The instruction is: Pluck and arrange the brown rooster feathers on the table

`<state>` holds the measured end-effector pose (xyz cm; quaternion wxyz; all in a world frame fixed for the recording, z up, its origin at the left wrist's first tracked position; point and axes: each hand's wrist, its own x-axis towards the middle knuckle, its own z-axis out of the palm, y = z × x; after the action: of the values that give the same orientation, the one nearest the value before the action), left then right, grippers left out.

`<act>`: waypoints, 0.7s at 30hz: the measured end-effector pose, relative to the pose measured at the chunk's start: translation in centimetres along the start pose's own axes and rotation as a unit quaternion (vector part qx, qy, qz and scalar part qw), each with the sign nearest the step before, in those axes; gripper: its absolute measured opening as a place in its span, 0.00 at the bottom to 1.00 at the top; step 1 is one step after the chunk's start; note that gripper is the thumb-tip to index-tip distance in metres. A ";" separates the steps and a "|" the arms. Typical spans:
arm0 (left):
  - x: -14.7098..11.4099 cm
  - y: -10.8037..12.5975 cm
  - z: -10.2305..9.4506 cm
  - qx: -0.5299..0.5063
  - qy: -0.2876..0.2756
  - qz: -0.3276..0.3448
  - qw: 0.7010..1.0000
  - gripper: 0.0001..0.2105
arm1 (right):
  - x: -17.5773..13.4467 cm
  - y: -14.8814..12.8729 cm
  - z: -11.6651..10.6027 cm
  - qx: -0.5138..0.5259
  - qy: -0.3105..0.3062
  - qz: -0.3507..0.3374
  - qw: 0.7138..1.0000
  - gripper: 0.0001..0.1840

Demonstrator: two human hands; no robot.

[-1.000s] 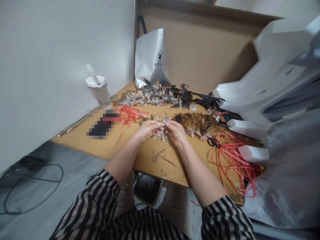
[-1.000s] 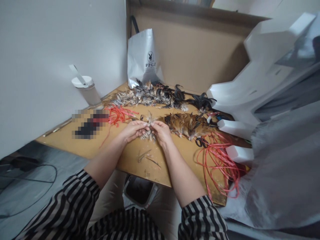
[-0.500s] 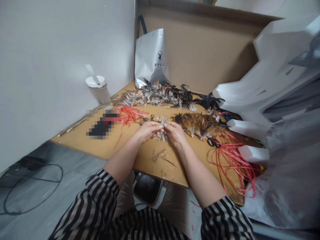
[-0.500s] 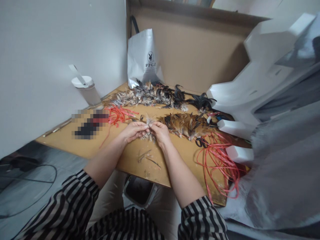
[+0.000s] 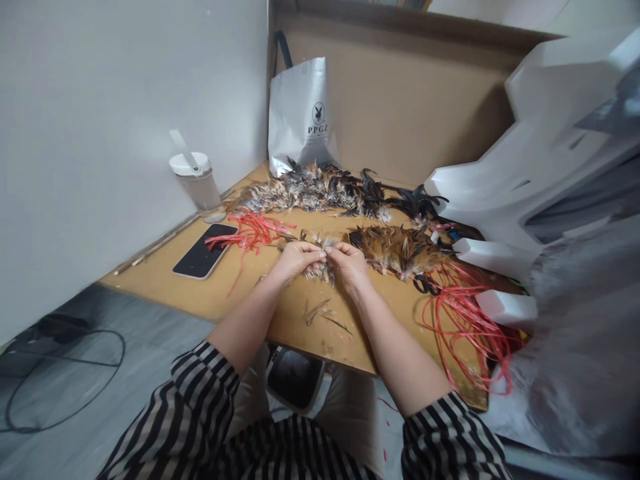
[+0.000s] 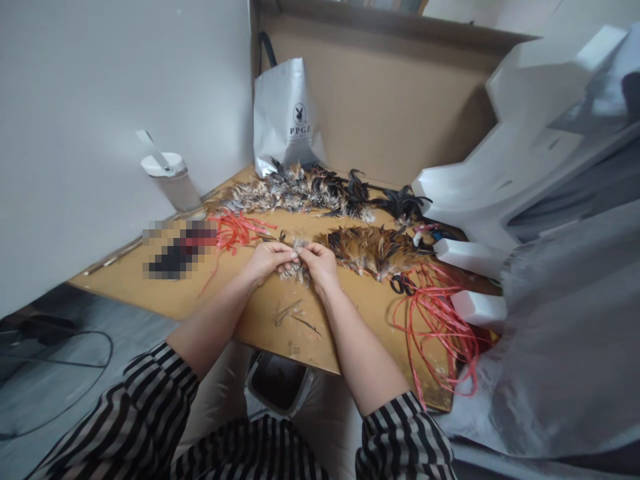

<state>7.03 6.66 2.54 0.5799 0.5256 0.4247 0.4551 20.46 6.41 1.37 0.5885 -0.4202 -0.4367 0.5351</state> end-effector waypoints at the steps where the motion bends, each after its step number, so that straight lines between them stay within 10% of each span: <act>1: 0.0 0.0 0.0 -0.001 -0.004 -0.002 1.000 0.11 | 0.0 0.1 0.0 -0.003 0.001 -0.003 1.000 0.13; 21: 0.1 -0.2 0.0 -0.046 0.014 -0.027 0.998 0.11 | 0.2 0.2 -0.4 -0.009 -0.003 0.002 1.000 0.13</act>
<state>7.09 6.78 2.37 0.6095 0.4805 0.4254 0.4654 20.82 6.64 1.12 0.5822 -0.4246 -0.4425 0.5337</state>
